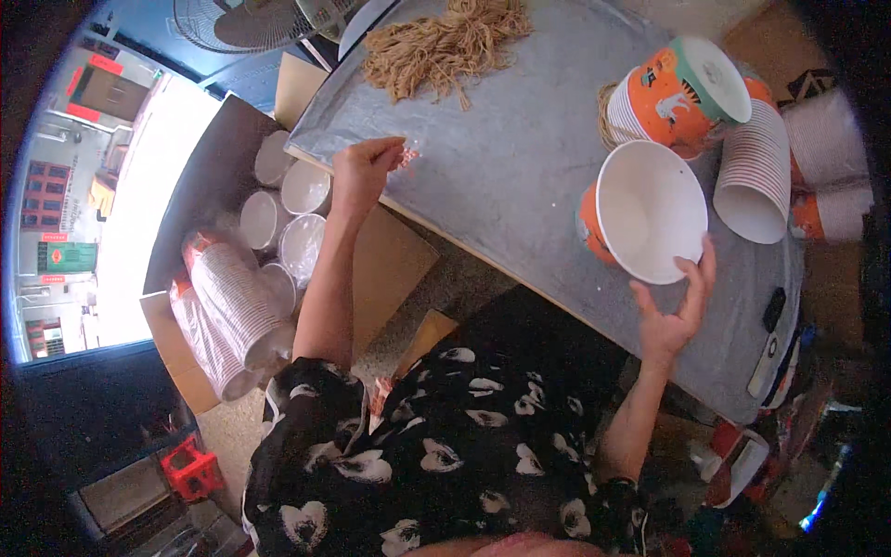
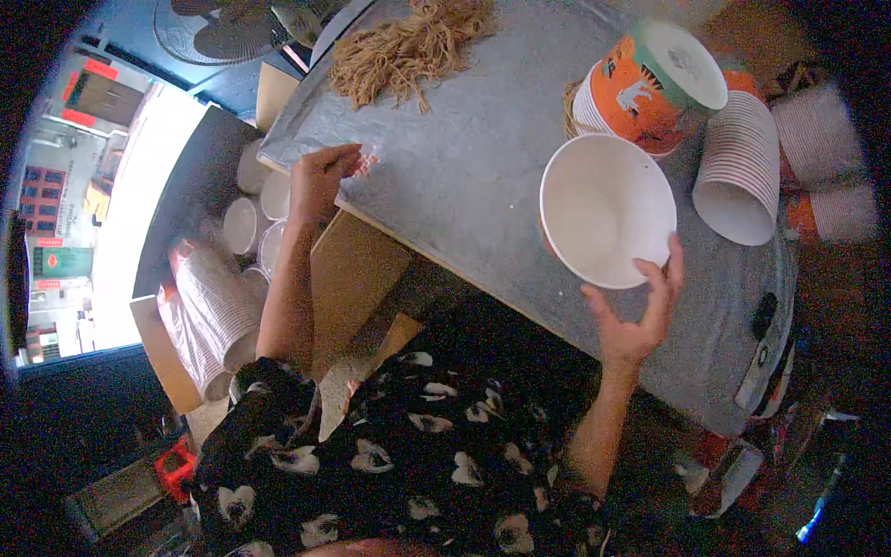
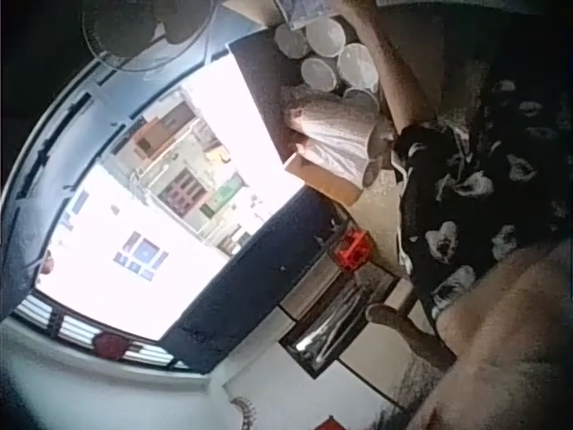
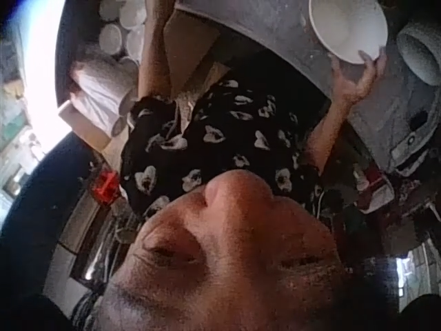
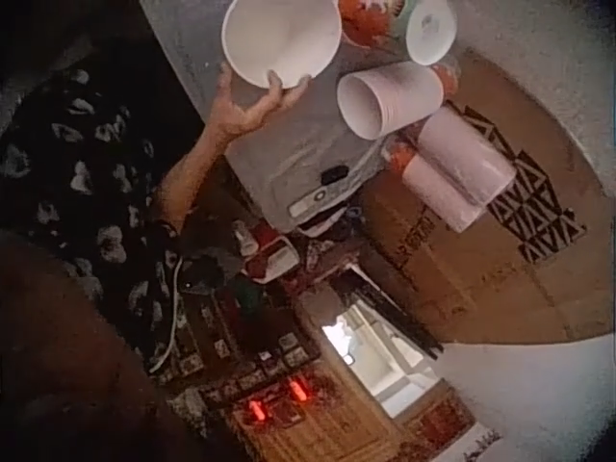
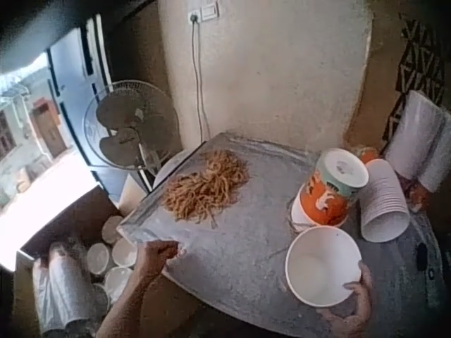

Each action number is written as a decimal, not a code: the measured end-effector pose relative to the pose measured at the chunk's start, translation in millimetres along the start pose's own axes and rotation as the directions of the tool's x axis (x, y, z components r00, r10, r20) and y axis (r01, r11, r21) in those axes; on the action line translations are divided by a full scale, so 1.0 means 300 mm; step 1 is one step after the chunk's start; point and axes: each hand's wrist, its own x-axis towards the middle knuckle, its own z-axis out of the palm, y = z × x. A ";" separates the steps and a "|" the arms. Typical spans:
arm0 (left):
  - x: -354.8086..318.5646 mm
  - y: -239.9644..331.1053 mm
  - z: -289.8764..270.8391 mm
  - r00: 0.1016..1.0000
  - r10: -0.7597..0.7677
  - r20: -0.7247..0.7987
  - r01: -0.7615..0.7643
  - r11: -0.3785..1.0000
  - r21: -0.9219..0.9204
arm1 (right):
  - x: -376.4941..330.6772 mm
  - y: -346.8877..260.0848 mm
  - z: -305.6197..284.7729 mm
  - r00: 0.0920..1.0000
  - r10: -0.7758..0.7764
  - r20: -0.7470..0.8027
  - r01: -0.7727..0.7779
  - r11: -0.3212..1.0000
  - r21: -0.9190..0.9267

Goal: Manually attaching string handles to paper buckets at a workstation.

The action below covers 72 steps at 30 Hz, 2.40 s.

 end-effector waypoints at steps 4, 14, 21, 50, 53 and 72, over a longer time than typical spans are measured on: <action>0.022 -0.028 -0.020 0.982 0.190 0.006 -0.185 0.948 0.260 | -0.083 0.053 -0.006 0.990 0.068 -0.125 -0.052 0.991 0.123; 0.184 0.086 0.085 0.891 0.450 0.051 -0.398 0.723 0.565 | -0.327 0.237 0.006 0.752 0.644 -0.139 -0.580 0.747 0.327; 0.352 0.155 0.334 0.888 0.453 0.072 -0.384 0.648 0.658 | -0.321 0.205 0.034 0.765 0.632 -0.120 -0.578 0.757 0.304; -0.607 0.400 0.520 0.600 -0.095 0.794 0.773 0.322 -0.546 | -0.282 -0.129 0.081 0.527 0.484 0.698 -0.818 0.065 0.572; -0.622 0.402 0.524 0.571 -0.171 0.803 0.798 0.347 -0.493 | -0.315 -0.125 0.074 0.518 0.530 0.671 -0.802 0.028 0.597; -0.362 0.378 0.417 0.936 -0.165 0.312 0.342 0.204 -0.917 | -0.423 0.079 -0.311 0.611 0.755 0.238 -0.675 0.341 0.654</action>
